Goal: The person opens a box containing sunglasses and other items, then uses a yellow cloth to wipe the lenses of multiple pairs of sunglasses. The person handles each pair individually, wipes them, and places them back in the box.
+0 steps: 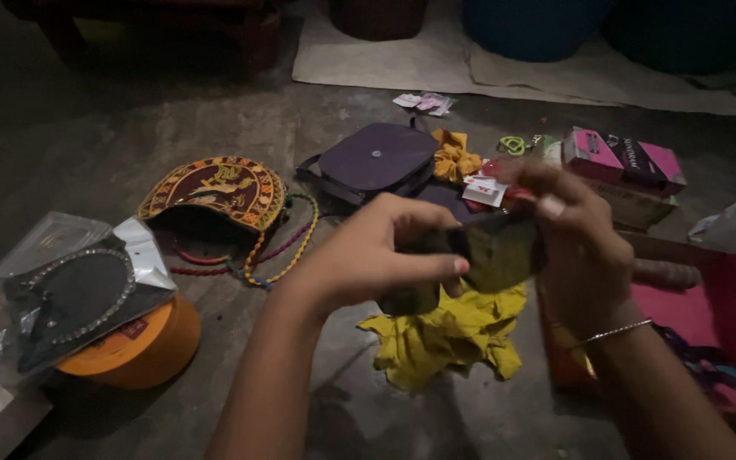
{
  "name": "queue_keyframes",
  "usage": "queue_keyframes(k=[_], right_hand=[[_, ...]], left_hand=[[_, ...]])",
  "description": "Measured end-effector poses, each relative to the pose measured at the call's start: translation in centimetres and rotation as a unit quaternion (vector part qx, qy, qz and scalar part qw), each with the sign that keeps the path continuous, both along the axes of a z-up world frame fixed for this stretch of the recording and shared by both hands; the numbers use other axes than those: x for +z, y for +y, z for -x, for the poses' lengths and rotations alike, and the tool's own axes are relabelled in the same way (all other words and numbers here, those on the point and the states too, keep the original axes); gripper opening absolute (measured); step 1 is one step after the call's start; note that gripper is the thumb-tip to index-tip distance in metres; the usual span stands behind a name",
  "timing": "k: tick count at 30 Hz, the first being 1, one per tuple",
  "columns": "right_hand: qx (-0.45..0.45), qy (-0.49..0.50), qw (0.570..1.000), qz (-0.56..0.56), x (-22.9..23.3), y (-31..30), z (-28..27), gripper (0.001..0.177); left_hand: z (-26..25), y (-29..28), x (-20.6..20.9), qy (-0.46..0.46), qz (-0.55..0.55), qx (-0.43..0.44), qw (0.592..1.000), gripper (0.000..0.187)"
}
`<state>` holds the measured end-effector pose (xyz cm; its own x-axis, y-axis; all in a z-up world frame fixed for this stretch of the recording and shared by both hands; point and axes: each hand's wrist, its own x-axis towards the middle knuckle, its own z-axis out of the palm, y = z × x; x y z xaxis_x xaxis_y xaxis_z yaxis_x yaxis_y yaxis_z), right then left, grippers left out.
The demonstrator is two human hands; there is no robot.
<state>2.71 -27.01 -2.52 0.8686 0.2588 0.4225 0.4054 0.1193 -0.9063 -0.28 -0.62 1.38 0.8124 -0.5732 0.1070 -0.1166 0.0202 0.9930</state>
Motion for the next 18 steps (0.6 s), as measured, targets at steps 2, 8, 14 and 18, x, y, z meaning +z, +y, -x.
queue_keyframes(k=[2,8,14,18], right_hand=[[-0.123,0.058,0.989,0.049,-2.0,-0.6,-1.2,0.054],[-0.229,0.060,0.829,0.507,-13.8,-1.2,-1.5,0.083],[-0.246,0.050,0.747,0.616,-18.8,-1.2,2.0,0.057],[-0.344,-0.117,0.808,0.464,-14.8,-2.2,0.5,0.036]], left_hand=[[-0.2,0.5,-0.1,-0.018,0.033,0.020,0.999,0.016],[-0.4,1.3,-0.8,-0.013,0.105,0.114,0.988,0.011],[-1.2,0.8,-2.3,0.035,0.168,0.120,0.978,0.019],[-2.3,0.4,-3.6,0.046,0.215,0.133,0.966,0.026]])
